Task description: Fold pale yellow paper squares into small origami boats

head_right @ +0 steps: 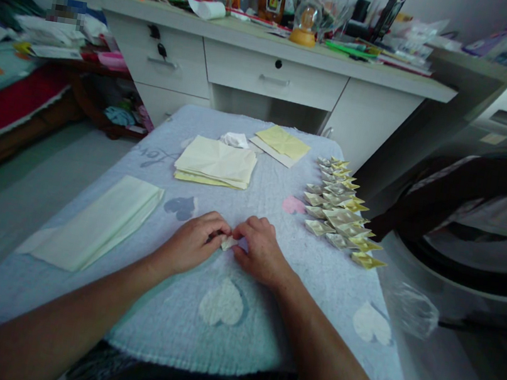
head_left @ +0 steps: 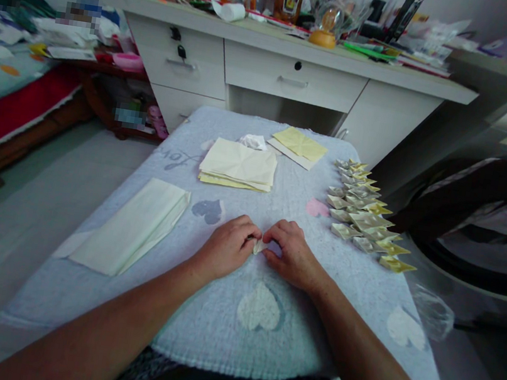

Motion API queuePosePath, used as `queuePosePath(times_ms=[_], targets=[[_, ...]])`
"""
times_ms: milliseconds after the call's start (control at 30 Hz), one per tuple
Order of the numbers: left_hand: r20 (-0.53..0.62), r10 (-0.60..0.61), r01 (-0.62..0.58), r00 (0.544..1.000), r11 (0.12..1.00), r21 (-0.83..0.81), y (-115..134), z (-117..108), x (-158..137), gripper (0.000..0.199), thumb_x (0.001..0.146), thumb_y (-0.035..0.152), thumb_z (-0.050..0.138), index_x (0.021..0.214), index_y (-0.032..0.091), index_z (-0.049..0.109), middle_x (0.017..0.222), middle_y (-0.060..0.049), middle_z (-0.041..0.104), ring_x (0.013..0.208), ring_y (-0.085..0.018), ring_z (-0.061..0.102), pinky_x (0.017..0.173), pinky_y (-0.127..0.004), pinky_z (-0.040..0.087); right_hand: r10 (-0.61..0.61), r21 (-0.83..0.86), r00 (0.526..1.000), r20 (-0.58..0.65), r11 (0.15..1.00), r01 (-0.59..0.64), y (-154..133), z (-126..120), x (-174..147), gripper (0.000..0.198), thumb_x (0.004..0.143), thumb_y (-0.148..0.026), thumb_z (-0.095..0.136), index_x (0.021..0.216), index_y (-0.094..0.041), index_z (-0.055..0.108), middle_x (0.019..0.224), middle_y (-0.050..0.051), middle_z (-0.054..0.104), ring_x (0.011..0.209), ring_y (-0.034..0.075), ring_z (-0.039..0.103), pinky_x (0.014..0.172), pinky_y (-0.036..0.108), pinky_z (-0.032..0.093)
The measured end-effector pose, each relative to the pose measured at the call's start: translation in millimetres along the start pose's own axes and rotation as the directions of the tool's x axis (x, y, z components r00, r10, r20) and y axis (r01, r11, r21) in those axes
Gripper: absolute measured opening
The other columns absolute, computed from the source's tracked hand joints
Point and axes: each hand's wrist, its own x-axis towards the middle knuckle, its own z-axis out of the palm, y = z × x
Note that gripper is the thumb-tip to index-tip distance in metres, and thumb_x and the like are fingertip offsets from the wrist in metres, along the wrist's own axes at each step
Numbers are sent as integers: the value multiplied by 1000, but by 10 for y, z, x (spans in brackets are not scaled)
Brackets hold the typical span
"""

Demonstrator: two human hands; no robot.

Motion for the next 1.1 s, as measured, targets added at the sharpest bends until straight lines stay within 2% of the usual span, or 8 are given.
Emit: queuePosePath(times_ms=[200, 333, 500, 633, 800, 933, 1100], targets=[[122, 53, -54, 991, 999, 3, -14, -139, -12, 30, 70, 4, 56, 94, 19, 67, 93, -3, 62, 89, -18, 60, 79, -29, 47, -79, 6, 997, -23, 997, 79, 0, 41, 9, 13, 82, -19, 68, 95, -19, 64, 94, 5, 61, 92, 21, 49, 81, 34, 35], [123, 56, -57, 991, 998, 7, -35, -152, -19, 17, 77, 13, 62, 92, 19, 66, 91, -3, 62, 86, -18, 60, 75, -28, 47, -123, 15, 992, -41, 992, 123, 26, 56, 23, 6, 85, -18, 65, 92, -18, 66, 90, 5, 63, 88, 20, 51, 80, 33, 36], [100, 86, -87, 991, 996, 9, -91, -101, -35, 8, 84, 21, 64, 90, 19, 68, 89, -2, 62, 83, -16, 60, 75, -27, 47, -180, -16, 980, -89, 984, 179, 53, 37, 16, 8, 88, -17, 61, 92, -18, 68, 88, 5, 64, 86, 19, 52, 79, 33, 36], [55, 180, -185, 982, 978, 96, -145, -40, -54, 11, 88, 26, 61, 92, 20, 70, 90, -3, 64, 87, -17, 60, 78, -28, 46, -177, -91, 982, -65, 981, 171, 51, 33, -5, 10, 88, -16, 60, 92, -19, 69, 87, 6, 64, 86, 20, 51, 77, 33, 35], [52, 290, -293, 956, 917, 270, -153, 2, -71, 16, 91, 27, 58, 90, 20, 72, 84, -4, 64, 80, -16, 59, 73, -28, 45, -181, -128, 983, -32, 976, 176, 50, 48, -21, 12, 87, -15, 61, 92, -20, 70, 85, 5, 62, 86, 20, 49, 78, 34, 34], [80, 306, -315, 949, 885, 343, -118, -6, -71, 22, 94, 26, 52, 84, 19, 71, 79, -3, 64, 76, -15, 59, 69, -27, 44, -191, -126, 981, -20, 974, 187, 50, 47, -12, 13, 89, -16, 58, 89, -20, 71, 82, 5, 61, 84, 20, 48, 77, 34, 34], [84, 318, -328, 944, 888, 324, -130, -9, -72, 25, 95, 25, 49, 84, 19, 71, 79, -3, 64, 75, -14, 60, 68, -26, 44, -183, -108, 983, -18, 978, 180, 50, 51, 4, 15, 91, -18, 56, 87, -19, 69, 82, 5, 61, 82, 19, 49, 76, 33, 35]])
